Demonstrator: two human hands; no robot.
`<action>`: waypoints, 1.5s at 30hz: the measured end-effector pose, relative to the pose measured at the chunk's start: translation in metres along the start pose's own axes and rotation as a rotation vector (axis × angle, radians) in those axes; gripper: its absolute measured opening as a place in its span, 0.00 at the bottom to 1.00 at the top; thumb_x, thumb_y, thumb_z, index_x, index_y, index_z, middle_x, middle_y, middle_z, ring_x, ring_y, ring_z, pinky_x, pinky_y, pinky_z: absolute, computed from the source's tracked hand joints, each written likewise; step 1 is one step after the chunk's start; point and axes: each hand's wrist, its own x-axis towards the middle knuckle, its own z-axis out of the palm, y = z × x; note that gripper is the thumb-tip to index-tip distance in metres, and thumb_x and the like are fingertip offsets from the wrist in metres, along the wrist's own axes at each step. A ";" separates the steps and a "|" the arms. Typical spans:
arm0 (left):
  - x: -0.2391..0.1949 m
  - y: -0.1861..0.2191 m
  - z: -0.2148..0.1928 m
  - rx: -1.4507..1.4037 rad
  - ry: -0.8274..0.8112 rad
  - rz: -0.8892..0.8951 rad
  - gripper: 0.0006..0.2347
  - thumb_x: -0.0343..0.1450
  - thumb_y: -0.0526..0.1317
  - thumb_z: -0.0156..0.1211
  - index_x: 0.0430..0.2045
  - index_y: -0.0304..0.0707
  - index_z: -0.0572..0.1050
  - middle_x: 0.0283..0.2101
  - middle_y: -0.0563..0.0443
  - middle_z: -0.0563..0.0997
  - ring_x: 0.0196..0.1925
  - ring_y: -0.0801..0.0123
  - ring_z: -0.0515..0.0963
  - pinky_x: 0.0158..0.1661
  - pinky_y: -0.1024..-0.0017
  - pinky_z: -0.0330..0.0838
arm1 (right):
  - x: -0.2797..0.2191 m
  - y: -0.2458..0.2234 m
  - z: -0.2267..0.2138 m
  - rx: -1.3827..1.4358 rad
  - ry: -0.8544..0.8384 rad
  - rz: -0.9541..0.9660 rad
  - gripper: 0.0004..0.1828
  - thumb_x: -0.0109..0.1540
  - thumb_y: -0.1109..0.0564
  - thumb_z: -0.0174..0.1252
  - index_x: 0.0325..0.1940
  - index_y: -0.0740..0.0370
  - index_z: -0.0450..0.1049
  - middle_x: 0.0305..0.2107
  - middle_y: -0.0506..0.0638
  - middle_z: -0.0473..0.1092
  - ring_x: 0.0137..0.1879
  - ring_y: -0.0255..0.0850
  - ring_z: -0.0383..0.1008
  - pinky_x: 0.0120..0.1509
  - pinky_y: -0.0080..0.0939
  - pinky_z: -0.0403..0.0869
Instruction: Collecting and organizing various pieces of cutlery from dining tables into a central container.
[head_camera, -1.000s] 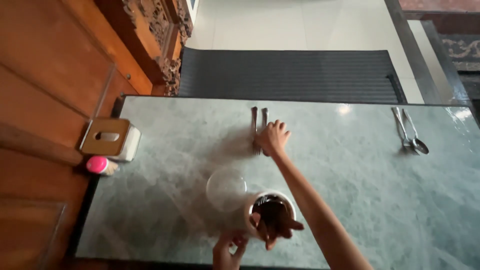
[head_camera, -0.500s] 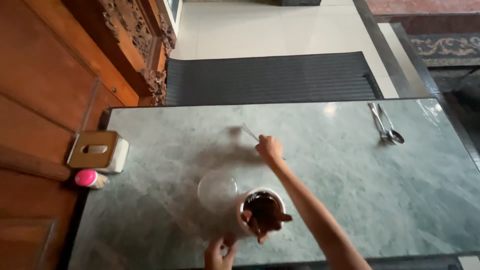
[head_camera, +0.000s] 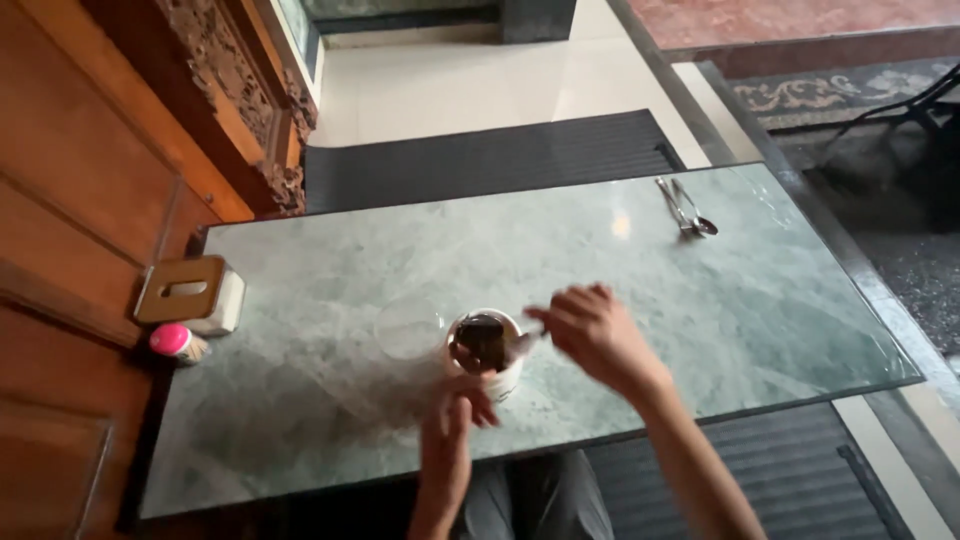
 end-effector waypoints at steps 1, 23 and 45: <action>-0.007 0.004 0.007 0.001 -0.003 0.013 0.17 0.77 0.49 0.52 0.48 0.31 0.76 0.34 0.50 0.81 0.33 0.70 0.79 0.34 0.73 0.72 | -0.011 -0.010 0.001 -0.006 0.010 -0.005 0.20 0.57 0.59 0.64 0.54 0.55 0.78 0.37 0.46 0.75 0.45 0.40 0.73 0.50 0.44 0.68; -0.057 0.012 0.035 -0.186 0.087 0.083 0.09 0.74 0.34 0.56 0.44 0.30 0.66 0.42 0.46 0.74 0.37 0.69 0.76 0.37 0.72 0.76 | -0.090 -0.113 0.059 0.210 0.015 0.229 0.25 0.54 0.58 0.64 0.57 0.57 0.77 0.35 0.49 0.71 0.44 0.47 0.70 0.48 0.48 0.65; -0.057 -0.011 0.024 0.541 -0.272 0.897 0.18 0.66 0.32 0.73 0.47 0.36 0.72 0.58 0.38 0.77 0.53 0.43 0.81 0.49 0.56 0.79 | -0.095 -0.061 0.086 2.066 0.113 0.913 0.14 0.73 0.54 0.49 0.56 0.68 0.68 0.37 0.55 0.72 0.40 0.41 0.75 0.42 0.41 0.74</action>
